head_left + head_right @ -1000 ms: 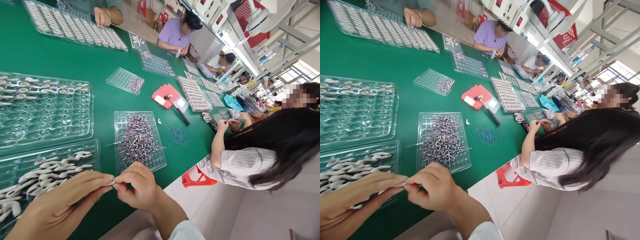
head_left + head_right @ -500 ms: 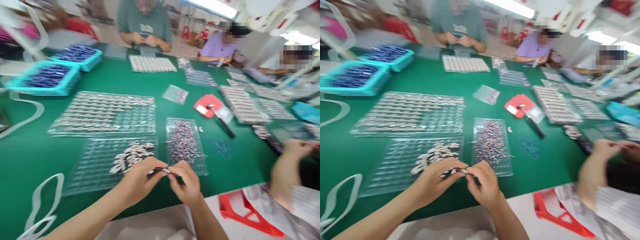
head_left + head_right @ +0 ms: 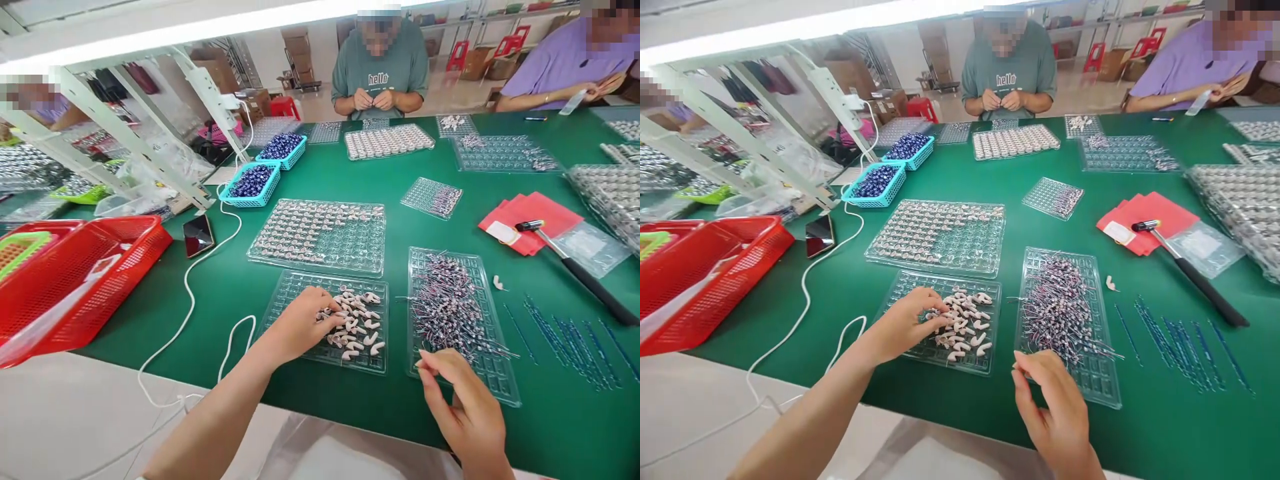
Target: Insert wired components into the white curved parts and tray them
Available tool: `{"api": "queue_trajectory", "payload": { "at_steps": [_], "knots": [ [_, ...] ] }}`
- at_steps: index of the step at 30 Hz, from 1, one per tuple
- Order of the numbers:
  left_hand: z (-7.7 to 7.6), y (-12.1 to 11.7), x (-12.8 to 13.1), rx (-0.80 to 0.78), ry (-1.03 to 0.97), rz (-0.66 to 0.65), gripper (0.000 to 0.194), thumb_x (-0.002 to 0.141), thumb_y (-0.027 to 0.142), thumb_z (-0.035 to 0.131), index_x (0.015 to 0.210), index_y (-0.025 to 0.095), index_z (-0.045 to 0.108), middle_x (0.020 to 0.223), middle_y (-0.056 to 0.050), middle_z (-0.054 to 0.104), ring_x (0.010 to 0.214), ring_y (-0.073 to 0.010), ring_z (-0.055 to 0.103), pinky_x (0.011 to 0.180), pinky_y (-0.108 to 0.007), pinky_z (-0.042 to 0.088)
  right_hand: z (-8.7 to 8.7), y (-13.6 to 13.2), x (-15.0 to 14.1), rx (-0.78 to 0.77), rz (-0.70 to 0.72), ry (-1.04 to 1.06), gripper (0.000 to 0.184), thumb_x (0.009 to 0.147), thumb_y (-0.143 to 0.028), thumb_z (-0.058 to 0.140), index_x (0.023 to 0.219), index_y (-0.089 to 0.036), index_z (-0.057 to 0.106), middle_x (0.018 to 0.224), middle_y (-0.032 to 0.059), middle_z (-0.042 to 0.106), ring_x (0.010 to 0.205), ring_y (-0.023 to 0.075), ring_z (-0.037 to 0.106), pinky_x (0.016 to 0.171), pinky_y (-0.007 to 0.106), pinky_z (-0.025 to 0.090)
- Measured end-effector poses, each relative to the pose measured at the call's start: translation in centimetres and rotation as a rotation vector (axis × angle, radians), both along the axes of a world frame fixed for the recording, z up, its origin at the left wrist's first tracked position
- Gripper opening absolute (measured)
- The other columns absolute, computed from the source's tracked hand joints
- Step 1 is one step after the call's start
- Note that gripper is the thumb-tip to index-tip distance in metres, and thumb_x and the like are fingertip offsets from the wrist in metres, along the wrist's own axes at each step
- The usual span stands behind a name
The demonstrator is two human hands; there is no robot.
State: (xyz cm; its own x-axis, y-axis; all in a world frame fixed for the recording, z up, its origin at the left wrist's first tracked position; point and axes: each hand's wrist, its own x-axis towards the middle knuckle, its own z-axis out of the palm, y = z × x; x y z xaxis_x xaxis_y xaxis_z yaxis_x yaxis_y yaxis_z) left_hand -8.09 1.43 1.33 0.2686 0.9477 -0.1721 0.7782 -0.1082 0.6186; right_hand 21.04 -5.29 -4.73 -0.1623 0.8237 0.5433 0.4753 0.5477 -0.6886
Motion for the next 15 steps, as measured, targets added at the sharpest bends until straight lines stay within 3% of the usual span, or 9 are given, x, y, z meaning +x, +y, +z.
{"api": "queue_trajectory", "payload": {
  "at_steps": [3, 6, 11, 15],
  "knots": [
    [0.8, 0.8, -1.1, -0.016, 0.06, 0.017, 0.029, 0.088, 0.046, 0.064, 0.105, 0.024, 0.072, 0.111, -0.008, 0.07, 0.108, -0.0299, 0.062, 0.086, -0.039, 0.052, -0.2, -0.1, 0.2, -0.023, -0.03, -0.025, 0.034, 0.089, -0.013, 0.061, 0.12, -0.027, 0.064, 0.088, 0.0039, 0.072, 0.077, 0.0192, 0.069, 0.073, 0.034, 0.057],
    [1.3, 3.5, -2.1, 0.058, 0.11, 0.136, 0.032, 0.091, 0.047, 0.059, 0.111, 0.025, 0.07, 0.117, -0.008, 0.07, 0.105, -0.0277, 0.065, 0.079, -0.034, 0.054, -0.3, -0.1, 0.2, -0.018, -0.04, -0.039, 0.029, 0.09, -0.015, 0.061, 0.116, -0.027, 0.065, 0.088, 0.0037, 0.072, 0.076, 0.0189, 0.069, 0.071, 0.032, 0.057],
    [0.3, 12.2, -2.6, 0.184, 0.21, 0.323, 0.028, 0.096, 0.031, 0.054, 0.114, 0.016, 0.069, 0.116, -0.013, 0.07, 0.1, -0.0269, 0.066, 0.079, -0.034, 0.053, -0.3, 0.2, 0.0, 0.016, -0.043, -0.047, 0.025, 0.091, -0.015, 0.06, 0.113, -0.025, 0.065, 0.087, 0.0033, 0.072, 0.077, 0.0183, 0.069, 0.072, 0.032, 0.056],
    [-1.4, 18.8, -1.5, 0.235, 0.265, 0.332, 0.024, 0.098, 0.032, 0.055, 0.11, 0.015, 0.068, 0.116, -0.011, 0.069, 0.103, -0.0238, 0.065, 0.091, -0.039, 0.052, -0.3, 0.4, -0.1, 0.031, -0.047, -0.041, 0.026, 0.09, -0.012, 0.059, 0.113, -0.024, 0.065, 0.085, 0.0033, 0.071, 0.076, 0.0172, 0.068, 0.071, 0.031, 0.055]
  ]
}}
